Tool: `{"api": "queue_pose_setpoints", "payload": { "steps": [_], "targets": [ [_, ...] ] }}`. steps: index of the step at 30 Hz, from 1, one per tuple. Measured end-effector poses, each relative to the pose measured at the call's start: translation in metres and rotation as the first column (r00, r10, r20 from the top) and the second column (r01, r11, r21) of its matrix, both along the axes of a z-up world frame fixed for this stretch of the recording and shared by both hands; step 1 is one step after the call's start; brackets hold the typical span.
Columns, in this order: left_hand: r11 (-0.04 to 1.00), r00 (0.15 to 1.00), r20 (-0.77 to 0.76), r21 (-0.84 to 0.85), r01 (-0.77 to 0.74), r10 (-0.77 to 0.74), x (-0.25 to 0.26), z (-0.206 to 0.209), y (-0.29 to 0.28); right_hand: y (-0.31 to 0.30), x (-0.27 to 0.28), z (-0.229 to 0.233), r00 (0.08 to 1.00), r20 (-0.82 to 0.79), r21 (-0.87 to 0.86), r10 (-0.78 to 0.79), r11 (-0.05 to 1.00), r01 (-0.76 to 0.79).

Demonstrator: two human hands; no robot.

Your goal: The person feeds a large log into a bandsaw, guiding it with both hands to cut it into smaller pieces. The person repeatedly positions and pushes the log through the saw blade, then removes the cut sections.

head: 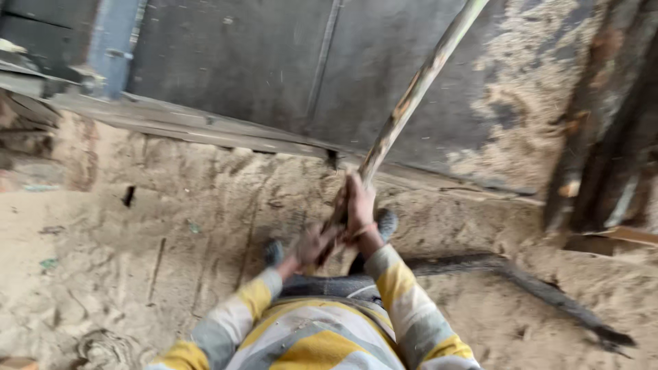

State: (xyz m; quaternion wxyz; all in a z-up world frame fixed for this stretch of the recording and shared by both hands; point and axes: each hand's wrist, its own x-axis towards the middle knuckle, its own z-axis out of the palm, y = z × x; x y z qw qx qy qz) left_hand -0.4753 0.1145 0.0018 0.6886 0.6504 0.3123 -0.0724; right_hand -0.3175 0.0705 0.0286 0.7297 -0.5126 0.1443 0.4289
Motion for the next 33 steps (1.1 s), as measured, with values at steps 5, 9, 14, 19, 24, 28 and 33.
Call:
{"api": "queue_pose_setpoints", "payload": {
  "steps": [5, 9, 14, 19, 24, 28, 33],
  "targets": [
    [0.924, 0.982, -0.122, -0.339, -0.177, 0.144, -0.159, -0.038, 0.018, 0.041, -0.150, -0.047, 0.996, -0.079, -0.070, 0.046, 0.996, -0.052],
    [0.960, 0.993, -0.074, -0.262, -0.104, 0.087, -0.231, -0.038, 0.063, 0.081, -0.240, -0.048, 0.994, 0.090, -0.230, 0.058, 0.972, -0.036],
    [0.949, 0.983, -0.131, -0.274, -0.159, 0.127, -0.253, -0.002, 0.118, 0.136, -0.258, -0.047, 0.947, 0.286, -0.305, 0.146, 0.951, -0.054],
    [0.949, 0.987, -0.044, -0.271, -0.158, 0.152, -0.222, 0.024, 0.171, 0.193, -0.228, -0.068, 0.871, 0.444, -0.421, 0.211, 0.907, -0.006],
    [0.946, 0.980, -0.043, -0.259, -0.196, 0.192, -0.181, 0.035, 0.208, 0.235, -0.190, -0.064, 0.860, 0.471, -0.470, 0.196, 0.881, 0.056],
    [0.951, 0.977, -0.097, -0.230, -0.208, 0.191, -0.160, 0.043, 0.228, 0.254, -0.156, -0.062, 0.866, 0.401, -0.501, 0.298, 0.863, -0.065],
    [0.845, 0.932, 0.118, -0.473, -0.250, 0.342, -0.107, 0.039, 0.234, 0.255, -0.092, -0.031, 0.637, 0.407, -0.714, 0.654, 0.664, -0.225]
  ]
}}
